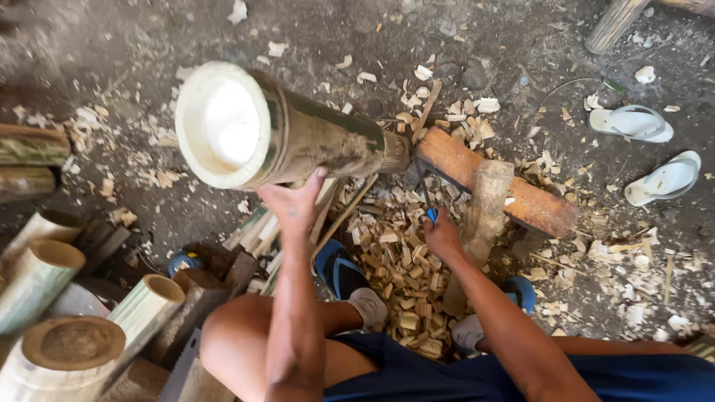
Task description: The person splits bamboo staves using a knife and a wooden mallet. They position the knife against a bamboo piece and strike the knife with the mallet to split the material into thin strips.
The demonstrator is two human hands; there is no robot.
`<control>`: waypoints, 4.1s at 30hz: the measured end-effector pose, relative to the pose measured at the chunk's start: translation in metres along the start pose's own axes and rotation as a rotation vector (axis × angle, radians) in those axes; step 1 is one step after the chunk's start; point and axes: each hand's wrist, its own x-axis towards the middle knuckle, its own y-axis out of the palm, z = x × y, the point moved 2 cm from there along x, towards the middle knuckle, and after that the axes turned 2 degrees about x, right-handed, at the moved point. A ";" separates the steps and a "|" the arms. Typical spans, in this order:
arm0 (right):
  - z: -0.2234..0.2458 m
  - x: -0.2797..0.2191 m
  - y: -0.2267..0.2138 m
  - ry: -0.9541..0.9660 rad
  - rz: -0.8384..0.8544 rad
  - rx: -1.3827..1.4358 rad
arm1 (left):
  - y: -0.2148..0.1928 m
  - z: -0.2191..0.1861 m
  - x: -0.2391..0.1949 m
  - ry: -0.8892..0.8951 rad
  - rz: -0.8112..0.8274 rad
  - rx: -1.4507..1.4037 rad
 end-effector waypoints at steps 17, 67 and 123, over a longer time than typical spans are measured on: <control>0.112 0.011 -0.061 0.182 0.227 0.451 | 0.005 0.082 -0.047 -0.458 0.095 -0.346; 0.139 -0.029 -0.075 -0.033 0.132 0.086 | 0.033 0.008 -0.005 -0.151 0.389 0.084; 0.155 -0.028 -0.066 -0.163 0.124 0.199 | -0.015 0.114 -0.053 -0.416 0.204 -0.209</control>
